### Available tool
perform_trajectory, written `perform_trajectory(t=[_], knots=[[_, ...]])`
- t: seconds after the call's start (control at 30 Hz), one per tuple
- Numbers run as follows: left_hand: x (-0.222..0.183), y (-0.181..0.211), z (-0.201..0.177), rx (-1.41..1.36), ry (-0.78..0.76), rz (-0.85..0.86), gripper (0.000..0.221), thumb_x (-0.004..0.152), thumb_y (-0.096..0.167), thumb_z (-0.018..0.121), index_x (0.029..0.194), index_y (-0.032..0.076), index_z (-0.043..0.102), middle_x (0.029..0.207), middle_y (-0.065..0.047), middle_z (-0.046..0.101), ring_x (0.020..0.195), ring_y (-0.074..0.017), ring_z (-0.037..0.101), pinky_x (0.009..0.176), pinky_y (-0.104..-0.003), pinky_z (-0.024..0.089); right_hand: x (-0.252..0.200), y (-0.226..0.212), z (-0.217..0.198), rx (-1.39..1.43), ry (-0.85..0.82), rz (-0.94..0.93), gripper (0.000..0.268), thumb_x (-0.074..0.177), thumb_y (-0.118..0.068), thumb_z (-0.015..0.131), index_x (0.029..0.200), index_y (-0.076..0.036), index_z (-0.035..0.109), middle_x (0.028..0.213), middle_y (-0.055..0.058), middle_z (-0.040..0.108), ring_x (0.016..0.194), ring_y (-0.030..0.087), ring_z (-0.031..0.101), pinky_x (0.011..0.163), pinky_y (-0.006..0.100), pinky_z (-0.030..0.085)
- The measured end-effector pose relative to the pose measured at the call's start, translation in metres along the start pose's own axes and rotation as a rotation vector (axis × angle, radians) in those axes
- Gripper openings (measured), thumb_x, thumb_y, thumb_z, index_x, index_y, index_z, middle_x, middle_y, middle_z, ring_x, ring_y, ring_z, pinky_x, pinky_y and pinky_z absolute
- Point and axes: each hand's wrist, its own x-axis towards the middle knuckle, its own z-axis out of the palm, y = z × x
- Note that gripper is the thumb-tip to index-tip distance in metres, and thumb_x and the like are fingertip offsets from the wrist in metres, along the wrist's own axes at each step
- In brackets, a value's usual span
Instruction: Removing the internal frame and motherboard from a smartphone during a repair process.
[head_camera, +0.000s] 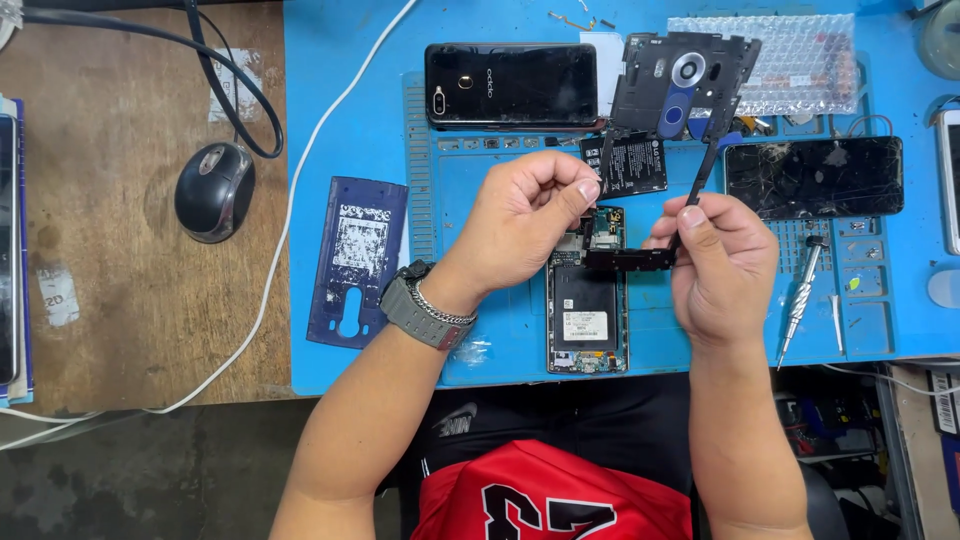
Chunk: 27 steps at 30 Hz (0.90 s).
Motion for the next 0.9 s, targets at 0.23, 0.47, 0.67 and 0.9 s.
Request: perform_trajectory(t=[0.23, 0.47, 0.67, 0.9], knots=[[-0.001, -0.002, -0.001, -0.008, 0.04, 0.009, 0.014, 0.102, 0.011, 0.06, 0.099, 0.002, 0.07, 0.066, -0.007, 0.064, 0.057, -0.0055, 0.061, 0.05, -0.02, 0.052, 0.0, -0.004, 0.009, 0.021, -0.168, 0.017, 0.035, 0.094, -0.002, 0.063, 0.125, 0.013, 0.058, 0.095, 0.029, 0.071, 0.082, 0.025, 0.076, 0.076, 0.034, 0.064], [-0.002, -0.01, -0.002, -0.107, 0.088, 0.045, 0.014, 0.104, 0.011, 0.059, 0.105, 0.0, 0.067, 0.083, -0.012, 0.069, 0.069, -0.0093, 0.067, 0.057, -0.024, 0.058, -0.009, -0.007, 0.013, -0.007, -0.216, 0.178, 0.032, 0.09, -0.001, 0.066, 0.118, 0.016, 0.062, 0.093, 0.03, 0.072, 0.073, 0.025, 0.075, 0.064, 0.035, 0.066], [0.0, -0.005, -0.002, -0.145, 0.133, 0.004, 0.021, 0.105, 0.019, 0.059, 0.107, 0.001, 0.069, 0.081, -0.013, 0.068, 0.072, -0.0111, 0.066, 0.06, -0.024, 0.058, -0.007, -0.01, 0.013, -0.046, -0.174, 0.191, 0.023, 0.092, 0.001, 0.068, 0.109, 0.016, 0.067, 0.083, 0.029, 0.072, 0.069, 0.027, 0.075, 0.062, 0.036, 0.065], [0.001, -0.011, -0.004, -0.092, 0.146, 0.008, 0.021, 0.102, 0.019, 0.066, 0.11, 0.0, 0.072, 0.085, -0.013, 0.072, 0.076, -0.0096, 0.068, 0.061, -0.023, 0.06, -0.007, -0.014, 0.014, -0.122, -0.187, 0.196, 0.019, 0.091, 0.002, 0.07, 0.106, 0.014, 0.069, 0.08, 0.029, 0.072, 0.068, 0.026, 0.075, 0.063, 0.036, 0.064]])
